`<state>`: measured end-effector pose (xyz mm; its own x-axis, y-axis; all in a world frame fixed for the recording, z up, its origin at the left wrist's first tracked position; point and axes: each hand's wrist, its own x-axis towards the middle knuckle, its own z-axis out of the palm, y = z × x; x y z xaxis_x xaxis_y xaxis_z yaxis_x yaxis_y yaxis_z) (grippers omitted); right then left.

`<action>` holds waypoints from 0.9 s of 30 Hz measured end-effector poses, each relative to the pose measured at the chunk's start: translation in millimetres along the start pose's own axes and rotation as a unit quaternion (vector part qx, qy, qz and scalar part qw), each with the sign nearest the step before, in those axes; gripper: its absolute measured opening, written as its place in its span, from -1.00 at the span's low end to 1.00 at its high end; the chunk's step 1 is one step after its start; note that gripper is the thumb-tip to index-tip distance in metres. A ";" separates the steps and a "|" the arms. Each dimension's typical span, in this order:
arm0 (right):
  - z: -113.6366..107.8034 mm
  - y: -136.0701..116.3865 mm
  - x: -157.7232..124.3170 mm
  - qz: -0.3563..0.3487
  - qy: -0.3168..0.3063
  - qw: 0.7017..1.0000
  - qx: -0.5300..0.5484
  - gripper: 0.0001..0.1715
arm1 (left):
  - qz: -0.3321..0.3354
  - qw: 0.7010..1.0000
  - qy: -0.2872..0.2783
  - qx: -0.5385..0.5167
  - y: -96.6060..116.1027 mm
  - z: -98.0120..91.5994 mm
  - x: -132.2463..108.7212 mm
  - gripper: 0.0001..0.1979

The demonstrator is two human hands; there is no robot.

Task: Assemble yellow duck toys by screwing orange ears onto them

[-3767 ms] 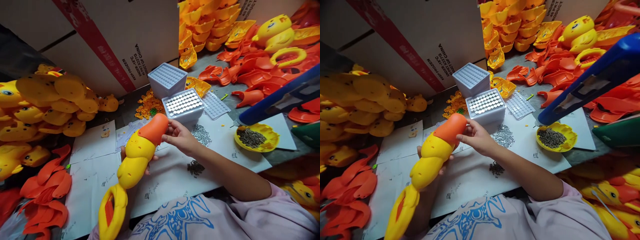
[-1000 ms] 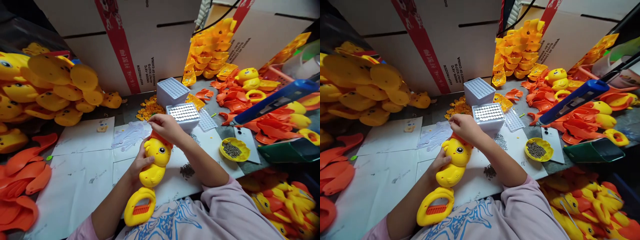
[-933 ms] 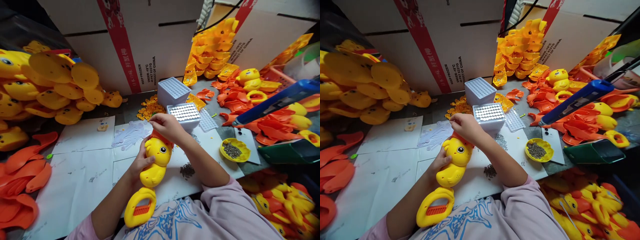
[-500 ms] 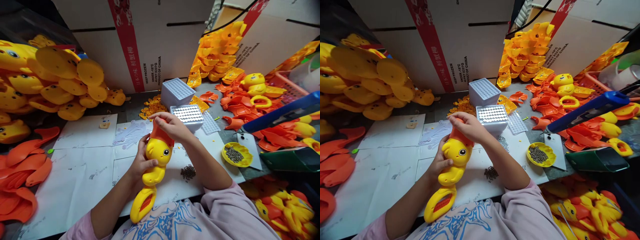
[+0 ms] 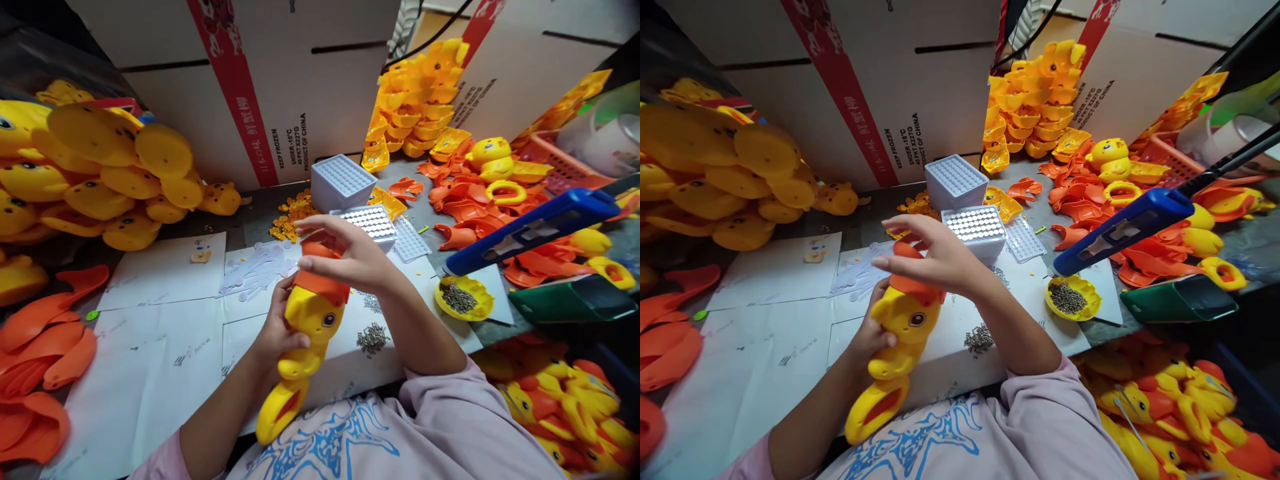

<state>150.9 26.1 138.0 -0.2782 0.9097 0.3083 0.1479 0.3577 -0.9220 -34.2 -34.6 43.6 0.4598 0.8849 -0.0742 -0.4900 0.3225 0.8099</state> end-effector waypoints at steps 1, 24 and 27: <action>3.7 0.4 -0.2 0.011 -0.021 1.000 0.009 -0.49 | 0.016 1.000 0.002 0.022 -1.6 2.6 0.1 -0.02; -0.1 -3.1 -3.8 -0.166 0.131 0.959 -0.190 -0.68 | -0.066 0.991 0.097 -0.058 4.7 0.0 2.7 -0.38; -15.1 -26.4 -25.4 -0.182 0.267 0.934 -0.152 -0.77 | -0.056 0.989 0.128 -0.054 7.2 -13.2 2.7 -0.47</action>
<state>168.4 -3.3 158.0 0.1379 0.6632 0.7357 0.4204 0.6333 -0.6497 -46.2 -25.5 41.6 0.3195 0.8936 -0.3153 -0.5290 0.4442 0.7231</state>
